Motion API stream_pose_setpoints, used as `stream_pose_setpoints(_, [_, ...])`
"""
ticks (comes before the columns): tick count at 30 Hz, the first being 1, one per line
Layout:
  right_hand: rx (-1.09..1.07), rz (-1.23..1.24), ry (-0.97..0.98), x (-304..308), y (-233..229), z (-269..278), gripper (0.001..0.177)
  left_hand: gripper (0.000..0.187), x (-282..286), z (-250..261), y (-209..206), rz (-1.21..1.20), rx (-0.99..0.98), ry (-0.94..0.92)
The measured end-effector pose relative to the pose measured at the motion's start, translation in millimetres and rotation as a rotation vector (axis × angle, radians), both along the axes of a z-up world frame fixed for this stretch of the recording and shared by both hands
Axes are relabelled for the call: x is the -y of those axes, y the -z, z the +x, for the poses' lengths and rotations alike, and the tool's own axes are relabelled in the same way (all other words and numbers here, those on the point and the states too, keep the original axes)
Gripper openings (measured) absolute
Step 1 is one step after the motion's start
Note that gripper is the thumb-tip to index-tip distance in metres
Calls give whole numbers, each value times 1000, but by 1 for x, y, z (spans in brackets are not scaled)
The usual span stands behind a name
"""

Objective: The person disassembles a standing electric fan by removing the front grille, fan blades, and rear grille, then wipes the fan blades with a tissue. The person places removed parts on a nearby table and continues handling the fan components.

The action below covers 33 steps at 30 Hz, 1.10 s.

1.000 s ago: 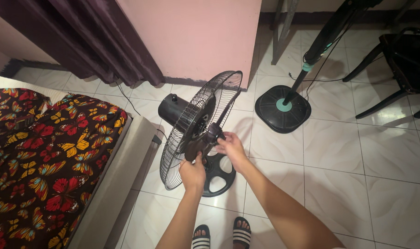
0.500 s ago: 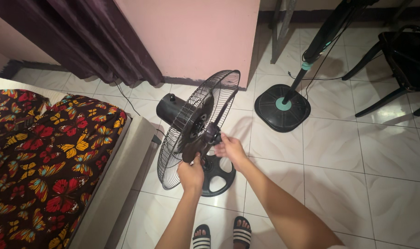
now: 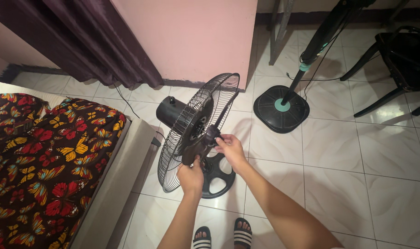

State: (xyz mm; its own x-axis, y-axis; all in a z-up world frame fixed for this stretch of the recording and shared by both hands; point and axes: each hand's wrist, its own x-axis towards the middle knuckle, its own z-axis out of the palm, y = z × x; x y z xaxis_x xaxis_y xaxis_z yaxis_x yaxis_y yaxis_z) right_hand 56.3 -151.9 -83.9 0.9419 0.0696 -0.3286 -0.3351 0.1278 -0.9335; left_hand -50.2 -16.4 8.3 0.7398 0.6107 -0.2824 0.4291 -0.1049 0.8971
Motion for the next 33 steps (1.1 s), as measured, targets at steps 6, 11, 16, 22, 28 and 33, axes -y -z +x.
stream_pose_setpoints(6, [-272,142,-31,0,-2,0,53,20,-1,-2,0,-43,41,-5])
stream_pose_setpoints(11, [-26,137,-2,-1,3,-5,43,23,-1,-3,-4,5,-23,7])
stream_pose_setpoints(16, [-240,83,-96,-4,7,-9,62,24,1,-3,-9,11,-49,-2])
stream_pose_setpoints(22, [86,26,7,-4,9,-9,50,22,1,-5,-9,26,-2,4])
stream_pose_setpoints(28, [-216,106,-57,2,9,5,54,18,0,2,-4,-44,15,-21])
stream_pose_setpoints(33, [-67,96,-18,8,3,6,41,21,-1,-1,0,47,9,17])
